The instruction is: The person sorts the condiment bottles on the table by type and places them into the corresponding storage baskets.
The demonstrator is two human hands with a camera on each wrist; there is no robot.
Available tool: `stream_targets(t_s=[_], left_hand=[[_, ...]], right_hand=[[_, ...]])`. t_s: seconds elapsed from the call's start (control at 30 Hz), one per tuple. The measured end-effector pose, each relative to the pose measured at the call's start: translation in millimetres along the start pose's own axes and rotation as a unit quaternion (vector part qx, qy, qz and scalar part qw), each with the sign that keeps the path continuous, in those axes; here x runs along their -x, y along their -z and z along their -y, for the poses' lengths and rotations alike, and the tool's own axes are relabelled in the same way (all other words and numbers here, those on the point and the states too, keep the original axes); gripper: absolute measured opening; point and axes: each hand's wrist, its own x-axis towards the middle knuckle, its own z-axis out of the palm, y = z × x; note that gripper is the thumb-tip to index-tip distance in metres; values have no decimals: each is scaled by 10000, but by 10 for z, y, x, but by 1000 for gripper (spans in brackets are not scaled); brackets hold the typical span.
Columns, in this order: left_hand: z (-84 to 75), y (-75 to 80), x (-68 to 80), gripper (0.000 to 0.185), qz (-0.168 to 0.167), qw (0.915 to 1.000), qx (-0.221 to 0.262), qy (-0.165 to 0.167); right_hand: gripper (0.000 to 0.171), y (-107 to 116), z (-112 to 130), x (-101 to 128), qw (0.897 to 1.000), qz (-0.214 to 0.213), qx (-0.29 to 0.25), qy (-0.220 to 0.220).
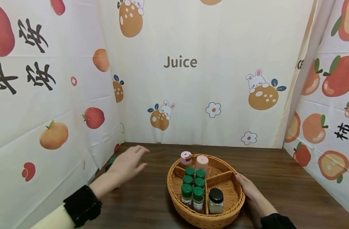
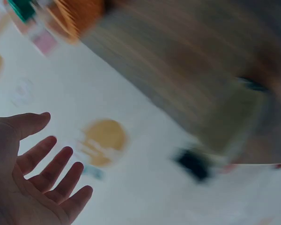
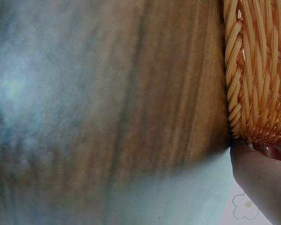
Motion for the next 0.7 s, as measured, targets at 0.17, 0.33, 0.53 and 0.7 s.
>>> stream_targets(t_s=[0.17, 0.33, 0.53, 0.7], left_hand=[[569, -69, 232, 35, 317, 9937, 442, 978], [892, -157, 443, 35, 440, 9841, 792, 1529], [1056, -299, 574, 39, 391, 9820, 805, 1665], [1089, -408, 612, 39, 286, 9795, 954, 1752]], right_hand=[[65, 5, 1, -8, 10000, -5, -19, -15], [65, 5, -5, -18, 10000, 25, -4, -56], [67, 16, -3, -29, 9999, 49, 32, -82], [66, 17, 2, -35, 10000, 15, 11, -97]])
